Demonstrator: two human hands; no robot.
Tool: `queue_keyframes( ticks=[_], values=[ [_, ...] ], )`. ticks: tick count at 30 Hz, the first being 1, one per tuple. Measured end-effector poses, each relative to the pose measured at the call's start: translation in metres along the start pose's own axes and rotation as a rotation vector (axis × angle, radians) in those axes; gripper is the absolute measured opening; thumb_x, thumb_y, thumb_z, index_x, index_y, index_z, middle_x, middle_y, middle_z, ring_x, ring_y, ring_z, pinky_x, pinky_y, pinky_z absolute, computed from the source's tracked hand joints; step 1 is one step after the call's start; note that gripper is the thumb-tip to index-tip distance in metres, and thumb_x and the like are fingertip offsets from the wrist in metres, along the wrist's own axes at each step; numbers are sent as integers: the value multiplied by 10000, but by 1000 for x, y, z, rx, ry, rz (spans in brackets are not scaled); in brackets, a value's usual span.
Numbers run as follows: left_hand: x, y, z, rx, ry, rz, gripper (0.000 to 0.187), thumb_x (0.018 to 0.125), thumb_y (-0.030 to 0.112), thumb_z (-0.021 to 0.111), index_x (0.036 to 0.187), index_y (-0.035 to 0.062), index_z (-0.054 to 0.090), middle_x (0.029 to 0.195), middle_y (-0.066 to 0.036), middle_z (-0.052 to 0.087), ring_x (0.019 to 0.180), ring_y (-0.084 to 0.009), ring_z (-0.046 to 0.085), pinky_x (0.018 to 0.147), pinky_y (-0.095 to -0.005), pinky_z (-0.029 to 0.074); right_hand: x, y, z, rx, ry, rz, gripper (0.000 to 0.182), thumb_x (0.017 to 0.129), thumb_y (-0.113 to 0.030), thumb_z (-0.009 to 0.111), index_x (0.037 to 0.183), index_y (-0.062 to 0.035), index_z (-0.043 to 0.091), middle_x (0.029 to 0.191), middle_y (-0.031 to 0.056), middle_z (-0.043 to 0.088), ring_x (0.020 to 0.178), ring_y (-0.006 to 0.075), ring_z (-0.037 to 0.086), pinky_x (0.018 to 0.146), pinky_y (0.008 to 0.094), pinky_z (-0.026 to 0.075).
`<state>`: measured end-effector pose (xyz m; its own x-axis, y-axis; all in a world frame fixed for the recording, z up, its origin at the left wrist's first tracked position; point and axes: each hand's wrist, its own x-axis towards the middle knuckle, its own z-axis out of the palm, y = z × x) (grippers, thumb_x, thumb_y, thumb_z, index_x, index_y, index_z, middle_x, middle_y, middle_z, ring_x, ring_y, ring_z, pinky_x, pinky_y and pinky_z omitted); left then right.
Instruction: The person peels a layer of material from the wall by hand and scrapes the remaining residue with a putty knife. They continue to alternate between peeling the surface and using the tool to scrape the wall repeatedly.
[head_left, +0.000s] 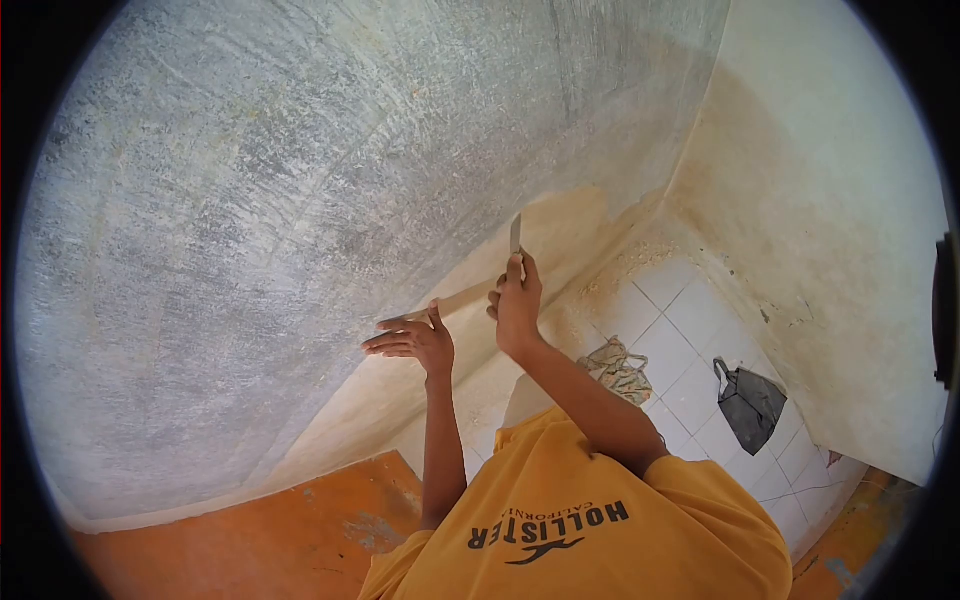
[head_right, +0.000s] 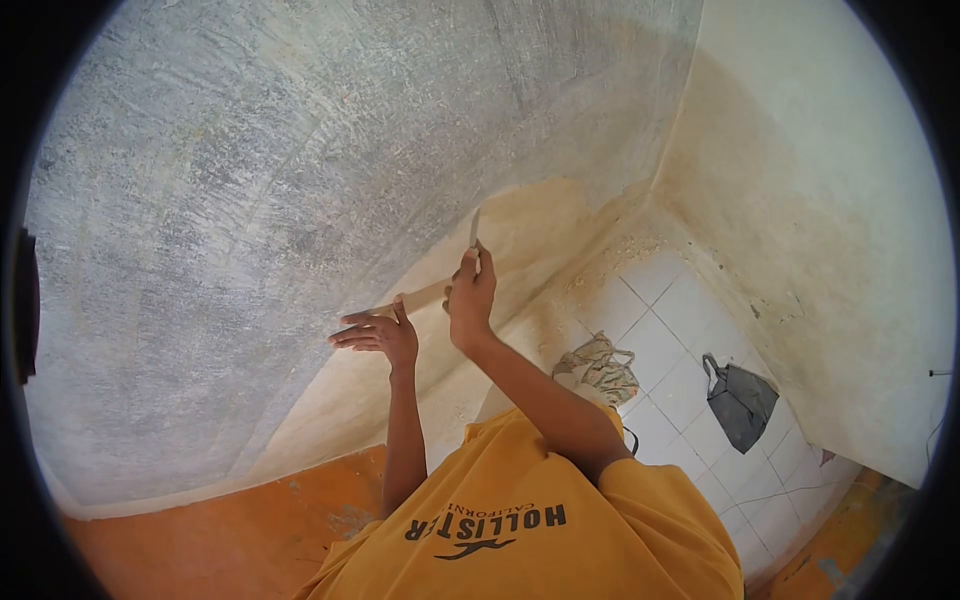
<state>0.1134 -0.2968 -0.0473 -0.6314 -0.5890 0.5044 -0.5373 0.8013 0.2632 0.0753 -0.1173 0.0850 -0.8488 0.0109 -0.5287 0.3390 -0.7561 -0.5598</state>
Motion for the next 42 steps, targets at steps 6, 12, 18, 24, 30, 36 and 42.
queue_keyframes(
  ticks=[6, 12, 18, 24, 30, 36, 42],
  values=[
    [-3, 3, -3, -7, -28, -14, 1265, 936, 764, 451, 1492, -99, -288, 1429, -532, -329, 1334, -742, -243, 1043, -830, 172, -35, 8, 5, -110, -97, 49, 302, 1084, -362, 493, 1313, -167, 516, 675, -81, 357, 496, 23, 287, 414, 204, 214],
    [-1, 0, 0, -7, -24, -10, 1274, 932, 768, 457, 1491, -97, -292, 1426, -535, -329, 1337, -740, -243, 1060, -821, 145, -37, 32, 2, -153, -96, -8, 345, 1082, -366, 497, 1366, -171, 501, 684, -71, 371, 510, 25, 313, 424, 202, 239],
    [-3, -2, 1, 1, -17, -3, 1263, 938, 762, 454, 1496, -91, -290, 1427, -539, -321, 1340, -742, -234, 1066, -816, 138, -27, 14, 0, -110, -63, 49, 346, 1081, -362, 501, 1387, -202, 496, 701, -70, 374, 512, 21, 310, 426, 201, 228],
    [-5, -2, 1, 4, 3, 13, 1242, 952, 746, 449, 1496, -85, -296, 1426, -537, -326, 1337, -741, -242, 1064, -815, 143, -34, 19, 1, -120, -103, 53, 339, 1087, -351, 493, 1375, -172, 504, 675, -83, 343, 497, 15, 273, 420, 208, 215],
    [-2, 0, -3, -3, -18, 9, 1236, 954, 746, 442, 1496, -88, -292, 1428, -538, -321, 1336, -738, -250, 1068, -811, 147, -10, 27, 1, -57, -8, 20, 349, 1085, -359, 500, 1378, -169, 483, 710, -64, 369, 518, 26, 303, 424, 210, 224],
    [-4, 0, 0, 34, -22, -6, 1227, 956, 750, 423, 1498, -98, -279, 1429, -539, -316, 1338, -737, -245, 1076, -800, 174, -37, 7, -5, -41, -108, 135, 345, 1069, -370, 537, 1360, -191, 486, 745, -45, 408, 514, 46, 314, 436, 217, 234],
    [-3, 4, 4, 135, 17, -8, 1218, 960, 748, 405, 1494, -121, -261, 1435, -552, -281, 1351, -748, -184, 1065, -793, 233, -17, 12, -9, 46, -63, 109, 330, 1071, -378, 530, 1357, -217, 493, 715, -51, 384, 506, 46, 292, 437, 216, 228]
  ],
)
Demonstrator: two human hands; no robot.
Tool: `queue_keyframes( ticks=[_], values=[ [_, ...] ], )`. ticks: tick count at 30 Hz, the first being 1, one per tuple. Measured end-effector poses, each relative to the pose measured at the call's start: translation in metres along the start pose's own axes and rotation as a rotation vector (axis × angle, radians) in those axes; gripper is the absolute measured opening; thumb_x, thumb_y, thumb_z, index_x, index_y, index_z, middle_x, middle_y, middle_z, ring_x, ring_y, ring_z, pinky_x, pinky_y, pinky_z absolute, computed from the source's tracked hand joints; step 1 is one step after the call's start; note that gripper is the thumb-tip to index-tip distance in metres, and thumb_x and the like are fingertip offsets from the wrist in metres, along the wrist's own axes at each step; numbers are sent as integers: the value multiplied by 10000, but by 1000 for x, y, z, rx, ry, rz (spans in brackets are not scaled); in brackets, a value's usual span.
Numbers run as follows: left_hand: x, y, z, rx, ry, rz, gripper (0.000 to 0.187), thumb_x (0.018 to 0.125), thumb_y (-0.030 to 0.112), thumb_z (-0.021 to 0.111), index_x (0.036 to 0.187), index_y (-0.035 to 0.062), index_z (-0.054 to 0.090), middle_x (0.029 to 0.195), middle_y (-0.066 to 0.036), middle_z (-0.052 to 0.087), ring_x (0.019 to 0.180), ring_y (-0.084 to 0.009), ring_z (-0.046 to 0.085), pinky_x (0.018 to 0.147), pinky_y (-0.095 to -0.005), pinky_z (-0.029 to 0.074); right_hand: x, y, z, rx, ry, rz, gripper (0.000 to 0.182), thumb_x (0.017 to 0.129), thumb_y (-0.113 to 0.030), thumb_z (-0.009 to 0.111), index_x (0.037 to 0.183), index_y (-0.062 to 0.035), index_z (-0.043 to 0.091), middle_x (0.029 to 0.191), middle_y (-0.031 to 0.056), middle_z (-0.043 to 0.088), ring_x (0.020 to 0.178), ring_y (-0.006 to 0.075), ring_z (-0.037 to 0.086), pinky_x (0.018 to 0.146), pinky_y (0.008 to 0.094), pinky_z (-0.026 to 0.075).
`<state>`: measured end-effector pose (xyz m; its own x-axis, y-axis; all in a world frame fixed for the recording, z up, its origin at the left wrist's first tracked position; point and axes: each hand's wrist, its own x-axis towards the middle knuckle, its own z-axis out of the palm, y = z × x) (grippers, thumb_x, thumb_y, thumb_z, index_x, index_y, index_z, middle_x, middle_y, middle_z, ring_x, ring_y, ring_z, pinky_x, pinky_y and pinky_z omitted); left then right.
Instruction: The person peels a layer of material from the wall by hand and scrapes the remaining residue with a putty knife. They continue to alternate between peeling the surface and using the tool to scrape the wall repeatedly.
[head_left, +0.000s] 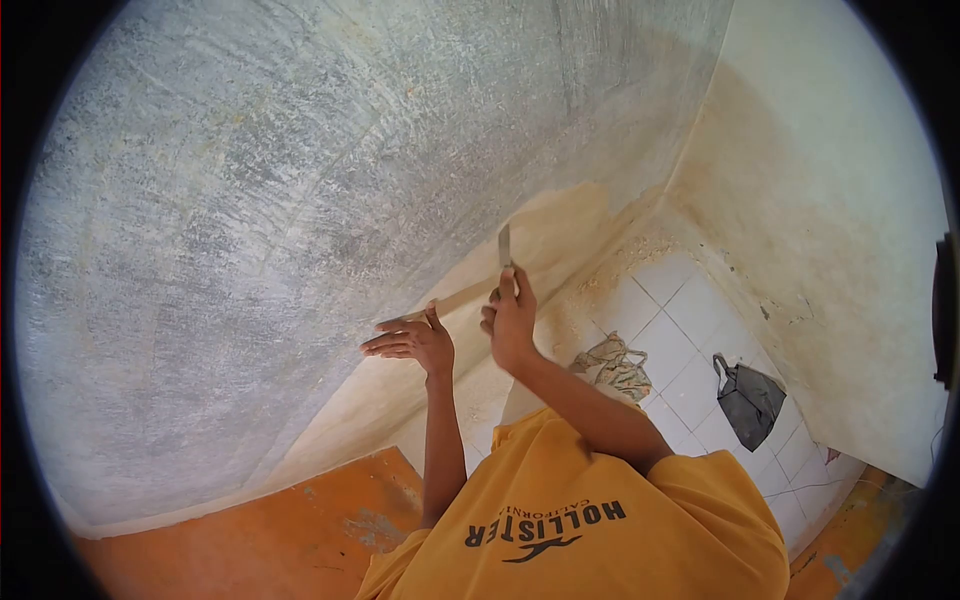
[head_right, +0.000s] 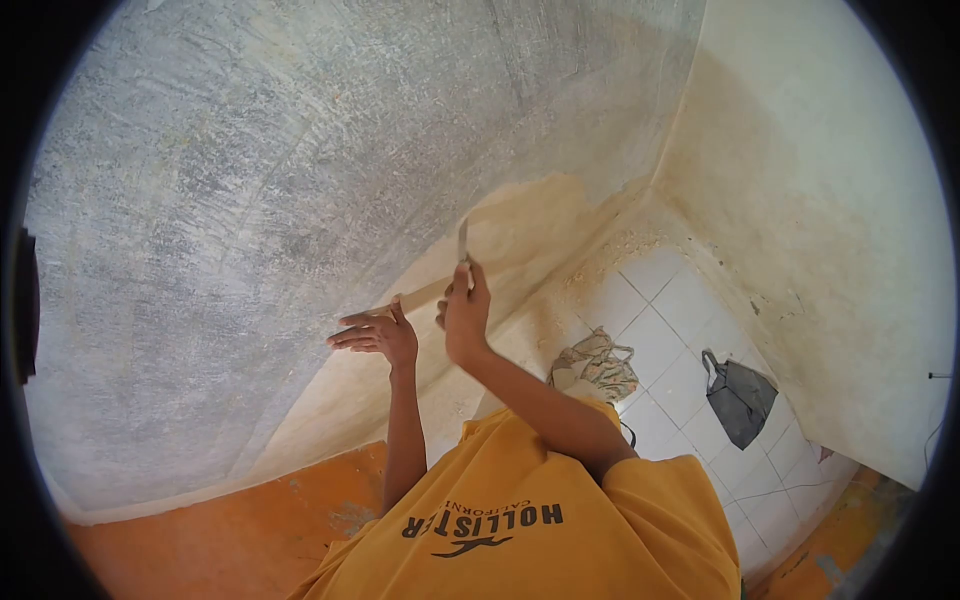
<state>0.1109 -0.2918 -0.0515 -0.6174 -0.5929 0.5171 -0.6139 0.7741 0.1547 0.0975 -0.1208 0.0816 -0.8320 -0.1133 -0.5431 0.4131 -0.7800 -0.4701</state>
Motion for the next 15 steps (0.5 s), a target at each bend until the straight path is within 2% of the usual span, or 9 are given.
queue_keyframes(
  ticks=[4, 8, 11, 15],
  values=[
    [0, -5, 7, 37, 47, 40, 1212, 964, 743, 400, 1492, -122, -265, 1436, -557, -268, 1349, -755, -169, 1062, -791, 244, -7, 4, 6, 66, 9, 46, 302, 1076, -368, 518, 1341, -222, 501, 709, -52, 374, 512, 49, 293, 437, 215, 226],
    [-3, -8, 13, 64, 65, 54, 1199, 971, 735, 389, 1490, -128, -263, 1433, -566, -254, 1343, -765, -154, 1060, -791, 248, 7, -9, -3, 55, -52, -24, 288, 1087, -354, 492, 1347, -230, 486, 708, -51, 376, 523, 49, 295, 443, 210, 239],
    [-2, -6, 12, 37, 93, 55, 1180, 979, 734, 359, 1495, -131, -255, 1420, -594, -213, 1336, -779, -131, 1065, -789, 217, -6, 0, 1, 83, -67, 74, 252, 1090, -351, 482, 1308, -226, 491, 708, -49, 382, 517, 50, 290, 436, 212, 237],
    [-3, -5, 9, 22, 59, 57, 1181, 983, 724, 370, 1487, -132, -269, 1418, -590, -228, 1334, -779, -144, 1066, -791, 209, 15, -6, -6, 117, -60, 46, 242, 1093, -351, 473, 1304, -234, 495, 710, -50, 391, 519, 50, 299, 430, 213, 238]
  ],
)
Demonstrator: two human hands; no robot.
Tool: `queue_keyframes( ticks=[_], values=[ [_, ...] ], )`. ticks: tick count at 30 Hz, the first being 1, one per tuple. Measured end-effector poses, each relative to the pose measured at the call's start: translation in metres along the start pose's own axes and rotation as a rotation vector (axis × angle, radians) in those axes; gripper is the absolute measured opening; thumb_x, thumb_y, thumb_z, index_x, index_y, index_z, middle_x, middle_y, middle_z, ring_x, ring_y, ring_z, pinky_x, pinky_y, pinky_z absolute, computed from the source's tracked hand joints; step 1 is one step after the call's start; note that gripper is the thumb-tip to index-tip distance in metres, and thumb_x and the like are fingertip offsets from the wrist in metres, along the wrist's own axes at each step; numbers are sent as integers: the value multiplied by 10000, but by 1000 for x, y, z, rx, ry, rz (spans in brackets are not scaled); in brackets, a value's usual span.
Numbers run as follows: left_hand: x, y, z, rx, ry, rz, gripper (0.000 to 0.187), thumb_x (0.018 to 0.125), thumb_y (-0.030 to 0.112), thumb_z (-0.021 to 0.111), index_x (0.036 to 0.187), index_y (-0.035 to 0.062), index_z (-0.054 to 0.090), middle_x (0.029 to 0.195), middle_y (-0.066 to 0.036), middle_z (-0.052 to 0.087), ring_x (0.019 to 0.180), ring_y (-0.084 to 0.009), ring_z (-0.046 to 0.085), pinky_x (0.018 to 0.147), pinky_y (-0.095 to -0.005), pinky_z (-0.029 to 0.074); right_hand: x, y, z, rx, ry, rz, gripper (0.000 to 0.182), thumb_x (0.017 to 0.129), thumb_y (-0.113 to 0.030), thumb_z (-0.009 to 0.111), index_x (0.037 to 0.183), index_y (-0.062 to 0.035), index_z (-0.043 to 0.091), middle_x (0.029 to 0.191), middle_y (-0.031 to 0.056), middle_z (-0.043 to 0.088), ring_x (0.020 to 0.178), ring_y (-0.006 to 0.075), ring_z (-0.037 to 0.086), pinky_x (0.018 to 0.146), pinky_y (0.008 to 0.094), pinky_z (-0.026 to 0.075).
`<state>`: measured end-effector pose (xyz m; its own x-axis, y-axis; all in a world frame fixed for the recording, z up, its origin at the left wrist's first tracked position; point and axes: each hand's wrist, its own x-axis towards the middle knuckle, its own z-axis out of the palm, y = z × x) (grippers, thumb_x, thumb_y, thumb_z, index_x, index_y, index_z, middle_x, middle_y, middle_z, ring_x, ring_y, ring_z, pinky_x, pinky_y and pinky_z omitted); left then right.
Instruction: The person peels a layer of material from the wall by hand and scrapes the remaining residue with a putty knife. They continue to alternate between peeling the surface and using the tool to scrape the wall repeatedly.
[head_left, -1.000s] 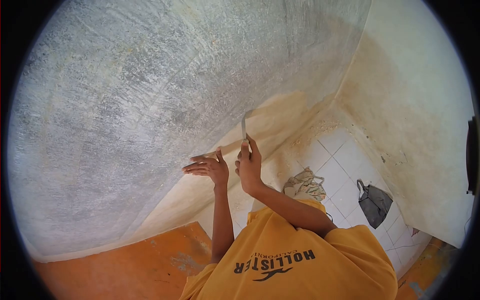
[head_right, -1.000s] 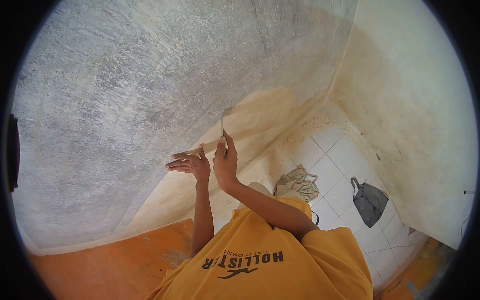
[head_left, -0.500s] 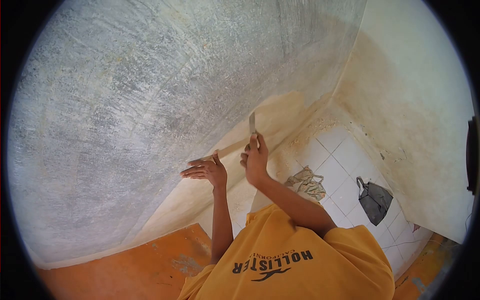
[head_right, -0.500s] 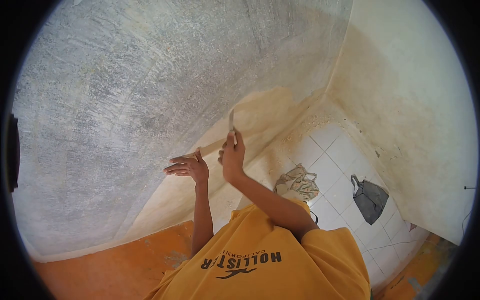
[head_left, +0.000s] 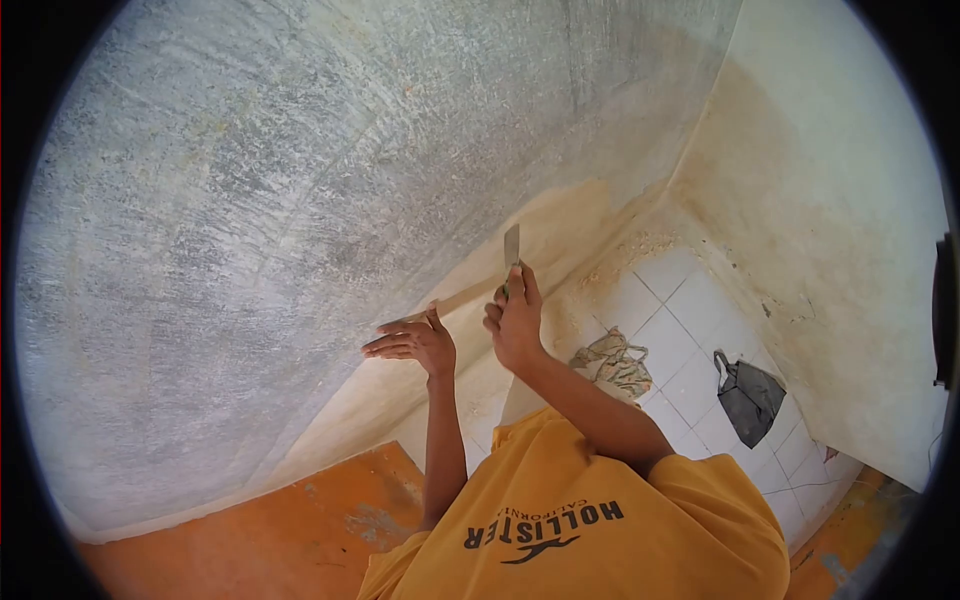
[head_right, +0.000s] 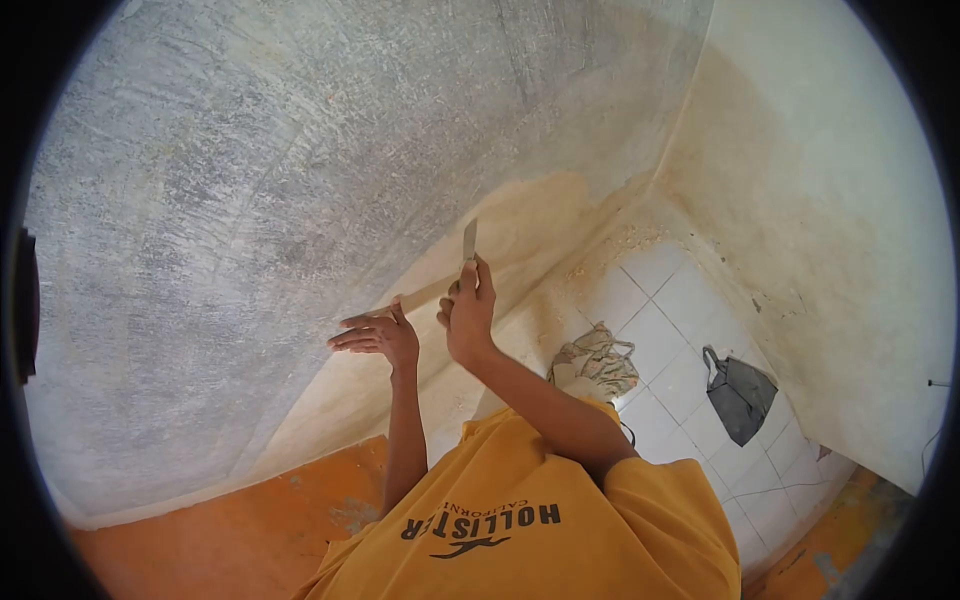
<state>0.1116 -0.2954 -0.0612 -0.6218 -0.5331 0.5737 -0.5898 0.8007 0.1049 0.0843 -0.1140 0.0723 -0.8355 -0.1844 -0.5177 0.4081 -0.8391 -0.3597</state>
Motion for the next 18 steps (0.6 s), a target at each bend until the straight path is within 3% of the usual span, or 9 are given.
queue_keyframes(
  ticks=[8, 14, 18],
  values=[
    [0, 0, 0, -5, 27, 10, 1163, 999, 690, 401, 1493, -121, -269, 1420, -589, -230, 1331, -782, -149, 1055, -807, 189, -30, -12, 18, -15, -3, 49, 133, 1091, -348, 482, 1139, -230, 518, 708, -54, 399, 520, 52, 310, 429, 210, 239],
    [1, 2, -3, -38, 35, 16, 1169, 993, 696, 407, 1496, -116, -266, 1420, -590, -229, 1333, -783, -144, 1066, -811, 135, -24, -7, 20, -34, -1, 81, 137, 1094, -343, 465, 1174, -245, 517, 725, -54, 398, 518, 52, 305, 424, 207, 240],
    [1, -5, 4, 7, 22, 2, 1200, 954, 767, 370, 1511, -86, -265, 1440, -559, -257, 1353, -756, -165, 1064, -798, 209, -28, -9, 26, -44, -10, 77, 149, 1096, -340, 453, 1200, -251, 511, 731, -54, 397, 517, 53, 293, 426, 212, 238]
  ],
)
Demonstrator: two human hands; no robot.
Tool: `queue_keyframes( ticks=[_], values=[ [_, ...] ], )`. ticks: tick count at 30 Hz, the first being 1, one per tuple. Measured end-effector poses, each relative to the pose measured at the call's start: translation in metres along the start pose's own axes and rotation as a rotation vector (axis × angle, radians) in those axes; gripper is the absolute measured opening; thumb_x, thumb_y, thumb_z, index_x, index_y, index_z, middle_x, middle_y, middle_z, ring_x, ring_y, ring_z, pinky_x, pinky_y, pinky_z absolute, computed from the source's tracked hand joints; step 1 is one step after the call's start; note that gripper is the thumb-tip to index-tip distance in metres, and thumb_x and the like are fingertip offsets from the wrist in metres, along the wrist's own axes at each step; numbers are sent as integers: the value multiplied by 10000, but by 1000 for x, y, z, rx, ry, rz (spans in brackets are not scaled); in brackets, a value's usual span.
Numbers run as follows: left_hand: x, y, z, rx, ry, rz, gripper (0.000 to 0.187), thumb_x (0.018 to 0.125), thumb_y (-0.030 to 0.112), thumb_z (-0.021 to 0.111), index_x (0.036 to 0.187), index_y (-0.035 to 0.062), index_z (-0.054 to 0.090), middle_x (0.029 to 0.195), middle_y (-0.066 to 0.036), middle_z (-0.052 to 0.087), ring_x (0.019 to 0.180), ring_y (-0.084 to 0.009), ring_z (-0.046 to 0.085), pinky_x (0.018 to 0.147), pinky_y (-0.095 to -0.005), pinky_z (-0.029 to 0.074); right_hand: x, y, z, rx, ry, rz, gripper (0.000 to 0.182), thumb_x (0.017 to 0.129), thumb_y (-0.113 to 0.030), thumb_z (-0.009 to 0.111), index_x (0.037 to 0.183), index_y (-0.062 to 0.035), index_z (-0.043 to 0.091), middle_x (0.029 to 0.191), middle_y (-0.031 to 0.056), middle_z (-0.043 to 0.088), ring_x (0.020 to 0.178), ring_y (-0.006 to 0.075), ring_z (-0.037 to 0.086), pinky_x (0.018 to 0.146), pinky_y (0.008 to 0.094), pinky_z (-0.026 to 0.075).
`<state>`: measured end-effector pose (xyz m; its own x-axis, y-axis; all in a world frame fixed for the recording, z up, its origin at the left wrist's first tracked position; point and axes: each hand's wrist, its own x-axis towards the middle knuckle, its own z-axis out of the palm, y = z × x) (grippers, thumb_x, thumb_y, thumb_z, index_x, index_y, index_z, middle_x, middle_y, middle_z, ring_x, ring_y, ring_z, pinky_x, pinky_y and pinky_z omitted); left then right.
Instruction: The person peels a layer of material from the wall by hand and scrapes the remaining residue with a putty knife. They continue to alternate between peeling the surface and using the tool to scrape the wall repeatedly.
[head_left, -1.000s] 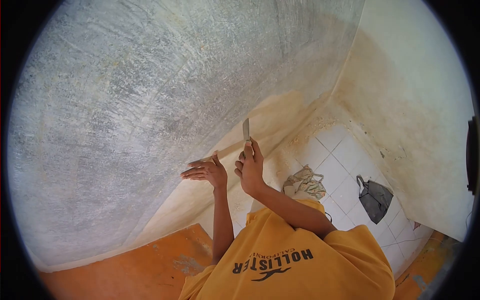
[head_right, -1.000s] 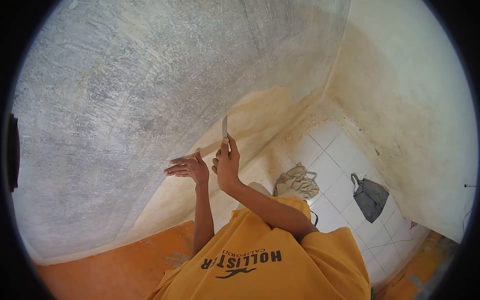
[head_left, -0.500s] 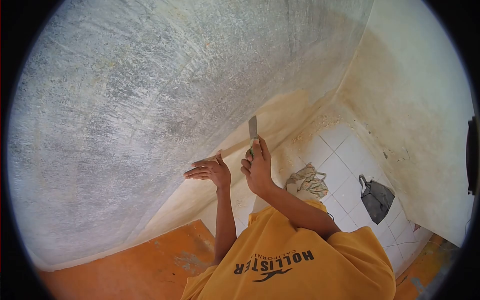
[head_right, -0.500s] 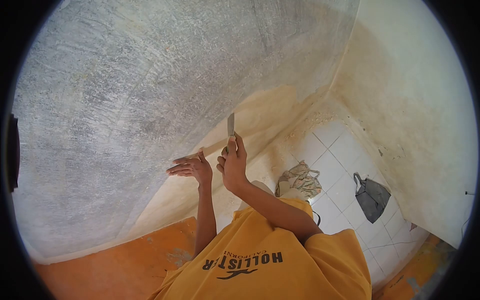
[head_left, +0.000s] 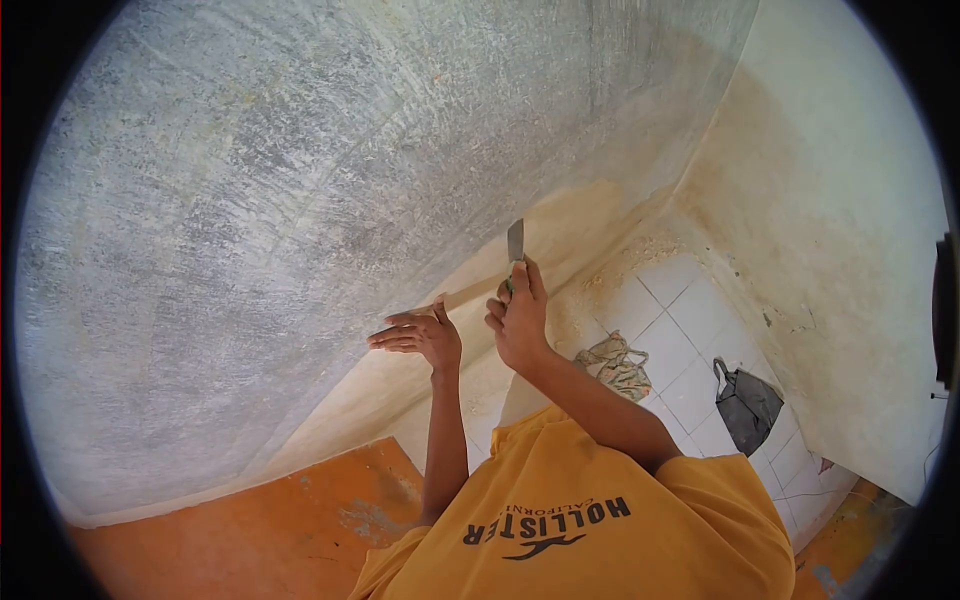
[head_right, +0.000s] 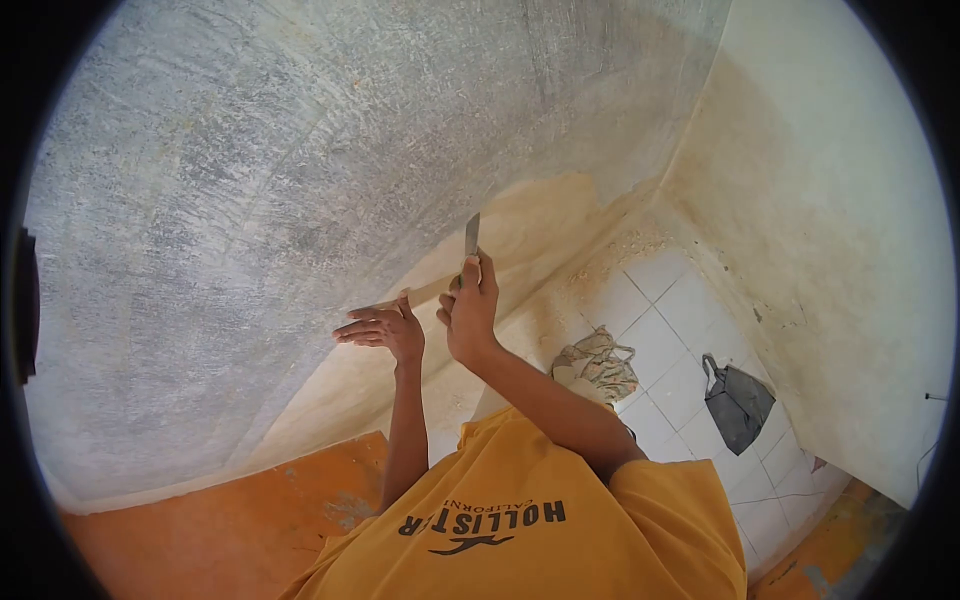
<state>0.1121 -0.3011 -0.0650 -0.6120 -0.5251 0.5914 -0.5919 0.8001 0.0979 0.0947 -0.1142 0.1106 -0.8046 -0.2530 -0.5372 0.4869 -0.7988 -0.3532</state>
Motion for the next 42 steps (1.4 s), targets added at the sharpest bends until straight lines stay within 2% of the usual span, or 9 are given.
queue_keyframes(
  ticks=[18, 21, 24, 27, 29, 30, 34, 37, 42],
  values=[
    [-1, 6, -7, -90, -57, -39, 1197, 962, 750, 398, 1512, -73, -275, 1448, -533, -295, 1355, -735, -220, 1083, -807, 115, -4, 23, -6, -66, -12, -48, 321, 1089, -380, 480, 1393, -276, 480, 711, -61, 380, 499, 46, 270, 433, 212, 221],
    [1, 4, -4, -71, -5, -17, 1195, 957, 766, 382, 1522, -73, -255, 1458, -537, -268, 1361, -740, -190, 1077, -806, 145, -21, 24, -5, -146, -37, -41, 325, 1086, -387, 488, 1389, -271, 485, 705, -64, 367, 504, 45, 274, 438, 213, 222],
    [-4, 5, -2, -56, 9, -23, 1194, 949, 783, 362, 1533, -73, -231, 1468, -544, -232, 1367, -750, -140, 1061, -803, 209, 7, 18, -5, -86, 28, -124, 292, 1084, -396, 492, 1337, -252, 504, 695, -65, 356, 511, 43, 280, 445, 213, 227],
    [-1, 5, -5, -24, 19, -26, 1192, 945, 793, 349, 1540, -75, -210, 1472, -550, -207, 1369, -753, -115, 1046, -799, 253, -28, 22, -1, -130, -59, -9, 252, 1083, -401, 491, 1269, -231, 512, 694, -65, 352, 518, 41, 286, 451, 212, 237],
    [-2, 6, -2, -2, 27, -22, 1193, 944, 796, 343, 1540, -81, -204, 1470, -552, -205, 1369, -752, -119, 1042, -799, 263, -6, 23, -2, -72, 35, -90, 239, 1083, -402, 495, 1244, -226, 512, 699, -63, 358, 518, 43, 287, 453, 212, 240],
    [-3, 6, -1, 0, 25, -19, 1194, 944, 795, 344, 1540, -85, -199, 1469, -554, -205, 1369, -753, -119, 1043, -799, 261, 4, 18, 1, -50, 82, -127, 233, 1082, -402, 497, 1231, -224, 512, 701, -62, 362, 518, 43, 287, 454, 212, 242],
    [-1, 5, 1, -2, 16, -20, 1192, 949, 785, 352, 1534, -96, -199, 1460, -560, -211, 1361, -757, -128, 1046, -803, 247, -17, 15, 0, -105, -27, -2, 224, 1082, -393, 496, 1229, -224, 506, 702, -55, 367, 528, 47, 297, 456, 214, 249],
    [1, 2, 5, -8, 12, -9, 1184, 959, 767, 360, 1526, -94, -221, 1453, -560, -226, 1354, -761, -142, 1049, -808, 230, 9, 17, -1, -54, 92, -106, 208, 1088, -377, 481, 1225, -223, 506, 711, -53, 378, 523, 52, 295, 452, 219, 253],
    [-2, 2, 2, -2, 1, -15, 1172, 968, 753, 359, 1517, -84, -252, 1449, -555, -247, 1353, -758, -158, 1044, -814, 219, 14, -1, -8, -48, 10, -99, 228, 1089, -379, 473, 1270, -244, 504, 725, -51, 390, 506, 51, 279, 424, 217, 219]
  ],
)
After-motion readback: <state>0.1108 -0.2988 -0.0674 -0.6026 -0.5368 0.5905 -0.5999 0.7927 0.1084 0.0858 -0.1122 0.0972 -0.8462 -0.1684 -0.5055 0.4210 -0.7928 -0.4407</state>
